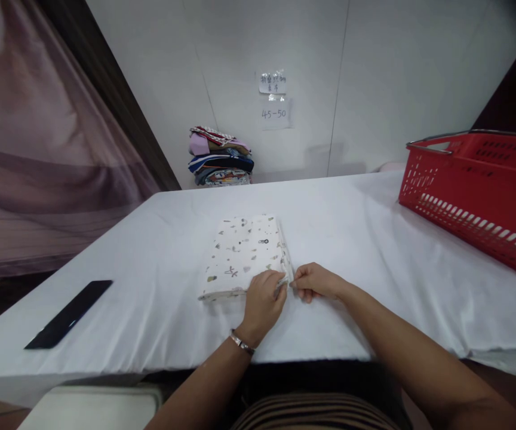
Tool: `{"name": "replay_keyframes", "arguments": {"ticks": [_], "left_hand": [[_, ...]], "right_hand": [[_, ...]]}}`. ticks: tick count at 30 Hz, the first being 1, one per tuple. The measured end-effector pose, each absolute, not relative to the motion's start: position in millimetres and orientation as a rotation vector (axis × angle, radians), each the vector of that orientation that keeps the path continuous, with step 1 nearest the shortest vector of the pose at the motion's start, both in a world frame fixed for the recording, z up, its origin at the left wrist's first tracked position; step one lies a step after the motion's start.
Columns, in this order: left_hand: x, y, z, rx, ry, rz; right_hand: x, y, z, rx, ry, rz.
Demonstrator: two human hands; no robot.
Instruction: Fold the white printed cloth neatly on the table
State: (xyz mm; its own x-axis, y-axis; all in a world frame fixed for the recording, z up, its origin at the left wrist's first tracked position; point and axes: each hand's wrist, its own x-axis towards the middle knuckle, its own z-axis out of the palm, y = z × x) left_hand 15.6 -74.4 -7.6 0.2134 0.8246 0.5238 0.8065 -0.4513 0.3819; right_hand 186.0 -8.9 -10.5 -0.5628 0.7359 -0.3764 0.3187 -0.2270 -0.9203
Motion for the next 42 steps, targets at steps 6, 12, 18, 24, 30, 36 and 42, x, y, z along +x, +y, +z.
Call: {"name": "replay_keyframes", "arguments": {"ticks": [6, 12, 18, 24, 30, 36, 42], "left_hand": [[15.3, -74.0, -9.3, 2.445, 1.634, 1.091], [17.3, -72.7, -10.5, 2.472, 1.627, 1.111], [20.2, -74.7, -8.0, 2.498, 1.612, 1.009], [21.0, -79.6, -6.5, 2.545, 1.590, 0.974], [19.8, -74.4, -7.3, 2.462, 1.663, 0.985], [14.8, -68.5, -6.1, 2.294, 1.673, 1.110], [14.3, -69.4, -6.6, 2.342, 1.664, 1.137]], "right_hand": [[183.6, -8.7, -9.0, -1.228, -1.678, 1.790], [183.8, -8.5, -2.9, -1.162, -1.641, 1.796], [180.8, -11.2, 0.5, -1.131, -1.586, 1.859], [181.6, -8.7, -6.6, -1.043, -1.508, 1.879], [184.7, -5.7, -3.8, -0.997, -1.506, 1.845], [190.0, 0.0, -4.2, -1.207, -1.445, 1.789], [186.7, -2.9, -13.1, -1.346, -1.655, 1.880]]}}
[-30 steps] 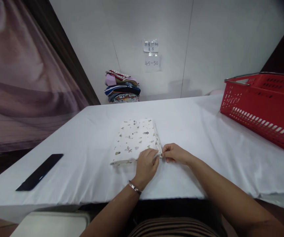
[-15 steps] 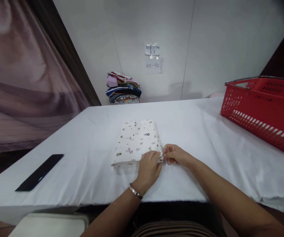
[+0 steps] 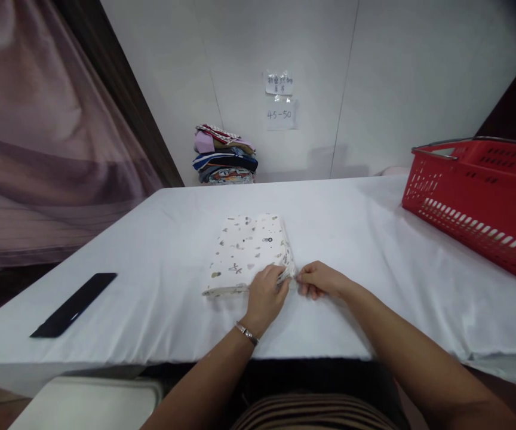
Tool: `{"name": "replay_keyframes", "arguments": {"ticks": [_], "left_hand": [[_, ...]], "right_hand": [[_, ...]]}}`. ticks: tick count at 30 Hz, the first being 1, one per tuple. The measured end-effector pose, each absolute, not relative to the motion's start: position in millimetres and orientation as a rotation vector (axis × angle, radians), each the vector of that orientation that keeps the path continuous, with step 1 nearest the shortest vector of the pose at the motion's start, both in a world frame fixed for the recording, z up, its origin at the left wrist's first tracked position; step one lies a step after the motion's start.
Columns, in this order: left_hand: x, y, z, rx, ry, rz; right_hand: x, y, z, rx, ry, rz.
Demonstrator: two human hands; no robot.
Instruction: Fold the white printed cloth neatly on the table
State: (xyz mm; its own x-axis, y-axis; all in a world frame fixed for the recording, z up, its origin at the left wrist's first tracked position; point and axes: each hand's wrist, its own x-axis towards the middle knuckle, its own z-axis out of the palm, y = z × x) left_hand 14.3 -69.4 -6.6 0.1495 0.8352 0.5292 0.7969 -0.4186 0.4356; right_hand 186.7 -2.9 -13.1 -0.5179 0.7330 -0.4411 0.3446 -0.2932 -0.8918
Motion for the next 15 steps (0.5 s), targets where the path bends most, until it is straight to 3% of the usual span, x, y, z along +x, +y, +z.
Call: {"name": "replay_keyframes", "arguments": {"ticks": [8, 15], "left_hand": [[14.4, -67.1, -8.3, 2.486, 1.630, 1.089], [12.1, -69.4, -8.5, 2.562, 1.600, 1.059]], "right_hand": [[170.9, -7.3, -18.8, -1.378, -1.723, 1.734], [176.5, -6.6, -10.7, -1.185, -1.495, 1.932]]}}
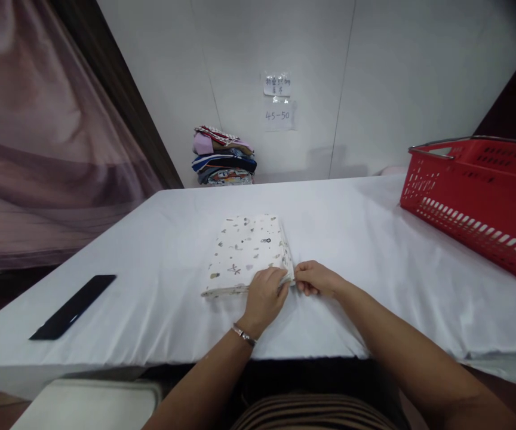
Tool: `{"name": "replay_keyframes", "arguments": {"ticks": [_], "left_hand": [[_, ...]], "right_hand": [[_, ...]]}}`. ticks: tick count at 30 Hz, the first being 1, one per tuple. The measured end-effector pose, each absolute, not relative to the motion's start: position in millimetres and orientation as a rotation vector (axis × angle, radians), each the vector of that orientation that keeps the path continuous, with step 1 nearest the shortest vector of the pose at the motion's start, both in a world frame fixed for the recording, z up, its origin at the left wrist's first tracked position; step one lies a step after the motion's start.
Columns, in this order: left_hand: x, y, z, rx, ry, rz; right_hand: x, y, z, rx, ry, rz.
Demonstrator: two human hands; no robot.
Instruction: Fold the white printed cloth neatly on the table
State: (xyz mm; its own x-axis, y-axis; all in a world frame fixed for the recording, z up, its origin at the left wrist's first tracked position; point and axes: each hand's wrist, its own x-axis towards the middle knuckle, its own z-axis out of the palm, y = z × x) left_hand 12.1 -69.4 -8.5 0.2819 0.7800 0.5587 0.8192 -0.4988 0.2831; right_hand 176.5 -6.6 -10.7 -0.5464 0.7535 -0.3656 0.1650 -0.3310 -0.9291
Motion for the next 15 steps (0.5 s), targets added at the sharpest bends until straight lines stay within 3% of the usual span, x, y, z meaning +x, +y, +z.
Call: {"name": "replay_keyframes", "arguments": {"ticks": [15], "left_hand": [[20.2, -74.2, -4.8, -2.471, -1.662, -0.783]], "right_hand": [[175.7, -8.4, -1.6, -1.169, -1.433, 1.905]]}}
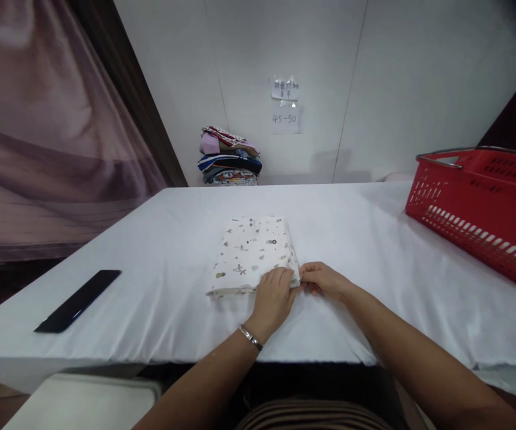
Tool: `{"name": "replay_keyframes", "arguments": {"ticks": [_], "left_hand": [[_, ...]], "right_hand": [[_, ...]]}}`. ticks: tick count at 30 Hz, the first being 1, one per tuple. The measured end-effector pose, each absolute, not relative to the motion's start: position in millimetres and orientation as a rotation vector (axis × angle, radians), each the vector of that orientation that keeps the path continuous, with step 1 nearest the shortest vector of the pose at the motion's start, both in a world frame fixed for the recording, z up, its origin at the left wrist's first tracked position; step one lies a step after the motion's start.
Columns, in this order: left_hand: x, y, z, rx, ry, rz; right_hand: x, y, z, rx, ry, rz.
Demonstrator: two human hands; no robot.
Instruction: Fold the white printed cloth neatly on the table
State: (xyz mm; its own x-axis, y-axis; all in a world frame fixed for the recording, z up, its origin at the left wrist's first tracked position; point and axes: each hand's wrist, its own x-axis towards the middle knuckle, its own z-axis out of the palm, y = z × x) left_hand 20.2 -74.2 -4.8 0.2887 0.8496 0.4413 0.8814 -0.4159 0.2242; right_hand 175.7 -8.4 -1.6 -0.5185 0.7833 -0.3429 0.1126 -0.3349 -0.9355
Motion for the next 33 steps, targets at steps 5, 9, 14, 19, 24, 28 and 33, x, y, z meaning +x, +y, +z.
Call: {"name": "replay_keyframes", "arguments": {"ticks": [5, 9, 14, 19, 24, 28, 33], "left_hand": [[14.3, -69.1, -0.4, -2.462, -1.674, -0.777], [8.1, -63.2, 10.7, -2.475, -1.730, -0.902], [4.6, -56.9, 20.9, -2.457, -1.748, -1.007], [2.5, -56.9, 21.0, -2.497, -1.718, -0.963], [-0.9, -58.3, 20.6, -2.570, -1.618, -0.903], [-0.3, -61.1, 18.9, -2.675, -1.503, -0.775], [3.1, -64.3, 13.3, -2.695, -1.483, -0.755]], "right_hand": [[181.5, -4.6, 11.2, -1.099, -1.516, 1.849], [187.2, -5.1, 20.8, -1.190, -1.448, 1.797], [171.6, -15.1, 8.5, -1.442, -1.541, 1.898], [149.4, -12.6, -2.7, -1.493, -1.583, 1.923], [153.3, -9.6, -3.1, -1.476, -1.477, 1.909], [165.7, -15.8, -6.0, -1.334, -1.348, 1.937], [168.2, -24.5, -4.5, -1.272, -1.484, 1.822]]}}
